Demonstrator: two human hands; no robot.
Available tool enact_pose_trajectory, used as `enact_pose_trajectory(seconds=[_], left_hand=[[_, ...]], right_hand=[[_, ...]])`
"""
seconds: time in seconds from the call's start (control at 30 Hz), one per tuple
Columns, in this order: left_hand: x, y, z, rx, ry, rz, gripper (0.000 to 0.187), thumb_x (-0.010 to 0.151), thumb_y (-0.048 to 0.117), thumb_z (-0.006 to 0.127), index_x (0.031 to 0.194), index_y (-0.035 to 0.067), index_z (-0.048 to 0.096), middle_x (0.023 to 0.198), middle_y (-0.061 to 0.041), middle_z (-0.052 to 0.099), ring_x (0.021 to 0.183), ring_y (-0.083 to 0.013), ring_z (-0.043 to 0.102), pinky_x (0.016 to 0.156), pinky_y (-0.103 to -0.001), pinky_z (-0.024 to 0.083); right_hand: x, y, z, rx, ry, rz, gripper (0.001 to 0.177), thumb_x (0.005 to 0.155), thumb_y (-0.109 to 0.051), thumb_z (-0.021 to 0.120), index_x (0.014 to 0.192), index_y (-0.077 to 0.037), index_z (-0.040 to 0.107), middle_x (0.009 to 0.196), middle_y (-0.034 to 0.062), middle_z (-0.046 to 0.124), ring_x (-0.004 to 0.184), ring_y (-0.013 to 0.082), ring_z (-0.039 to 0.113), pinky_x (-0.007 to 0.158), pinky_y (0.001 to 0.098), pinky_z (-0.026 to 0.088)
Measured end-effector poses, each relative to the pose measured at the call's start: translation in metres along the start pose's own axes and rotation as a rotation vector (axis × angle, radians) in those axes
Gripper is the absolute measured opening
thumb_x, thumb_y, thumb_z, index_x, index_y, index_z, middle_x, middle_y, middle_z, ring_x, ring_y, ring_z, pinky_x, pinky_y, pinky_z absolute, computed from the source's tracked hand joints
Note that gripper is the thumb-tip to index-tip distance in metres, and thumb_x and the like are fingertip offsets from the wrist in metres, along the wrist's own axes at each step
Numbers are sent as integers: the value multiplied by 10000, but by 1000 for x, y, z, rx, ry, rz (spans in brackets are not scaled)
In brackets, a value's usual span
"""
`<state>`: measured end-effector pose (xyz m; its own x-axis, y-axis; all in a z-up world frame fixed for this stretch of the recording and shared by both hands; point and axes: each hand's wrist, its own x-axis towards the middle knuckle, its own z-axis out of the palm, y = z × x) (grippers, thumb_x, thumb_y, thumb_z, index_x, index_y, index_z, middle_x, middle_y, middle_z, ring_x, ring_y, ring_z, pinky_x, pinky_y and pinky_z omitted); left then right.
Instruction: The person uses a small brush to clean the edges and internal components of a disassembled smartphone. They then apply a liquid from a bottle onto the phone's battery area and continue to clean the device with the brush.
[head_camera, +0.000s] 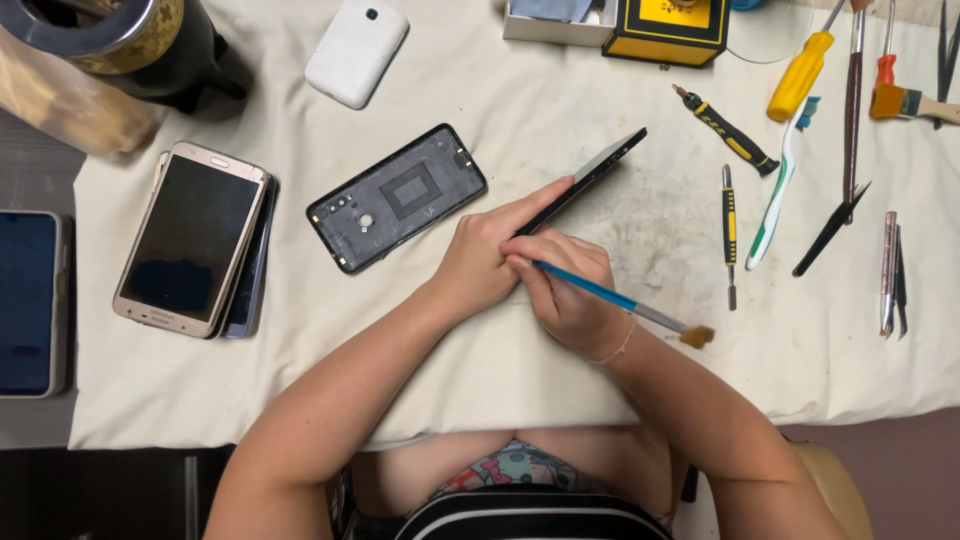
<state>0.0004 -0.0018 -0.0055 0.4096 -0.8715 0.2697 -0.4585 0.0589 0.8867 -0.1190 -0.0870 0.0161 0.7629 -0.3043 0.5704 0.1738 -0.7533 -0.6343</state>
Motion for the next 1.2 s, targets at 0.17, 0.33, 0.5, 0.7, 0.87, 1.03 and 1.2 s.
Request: enact_pose_trajectory(seconds=[0.17,0.33,0.5,0.7,0.87,1.03,1.2], left_hand=[[2,1,1,-26,8,10,490,1004,172,596,1482,269,545,1359,2,693,1250,-250,654,1015,-408,552],[2,3,-1,-34,4,14,516,991,117,612,1479,272,550,1375,5,683,1261,-236,650,1026,-406,547],[4,8,0,-59,36,23,451,1004,106,601,1437,232,592,1322,-29,712,1231,-247,666,1009,-399,557],[5,10,-2,-50,54,30,464,995,69,615,1435,215,598,1325,-33,710,1227,-239,670,1006,-388,558],[4,8,-3,-84,50,22,462,994,59,611,1433,204,601,1349,-49,695,1238,-262,658,1010,-406,552],[6,11,-5,-88,46,24,458,996,64,607,1432,203,599,1362,-47,688,1249,-266,650,1018,-416,548],[6,13,-7,-88,38,21,467,994,38,600,1435,190,598,1364,-65,685,1242,-287,652,1014,-428,551]], right_hand=[[-3,11,-1,-42,24,31,121,1023,-87,619,1060,-38,722,803,94,673,709,326,689,599,393,562],[0,25,-11,-149,38,30,134,1055,-71,579,1089,-15,696,885,132,681,788,372,684,649,452,545],[4,31,-18,-91,35,10,110,1039,-41,593,1059,1,693,870,147,677,783,386,679,673,449,554],[4,54,-26,-48,92,31,104,1047,-44,601,1054,12,689,844,125,672,759,354,674,674,398,546],[6,62,-33,-75,166,116,117,1069,-33,598,1035,16,699,846,130,712,753,322,706,689,364,562],[17,71,-43,-131,210,110,134,1099,-44,578,1051,32,677,827,169,701,747,331,702,670,393,560],[22,76,-49,-180,223,143,139,1106,-45,585,1039,24,686,823,171,685,748,347,681,689,404,556]])
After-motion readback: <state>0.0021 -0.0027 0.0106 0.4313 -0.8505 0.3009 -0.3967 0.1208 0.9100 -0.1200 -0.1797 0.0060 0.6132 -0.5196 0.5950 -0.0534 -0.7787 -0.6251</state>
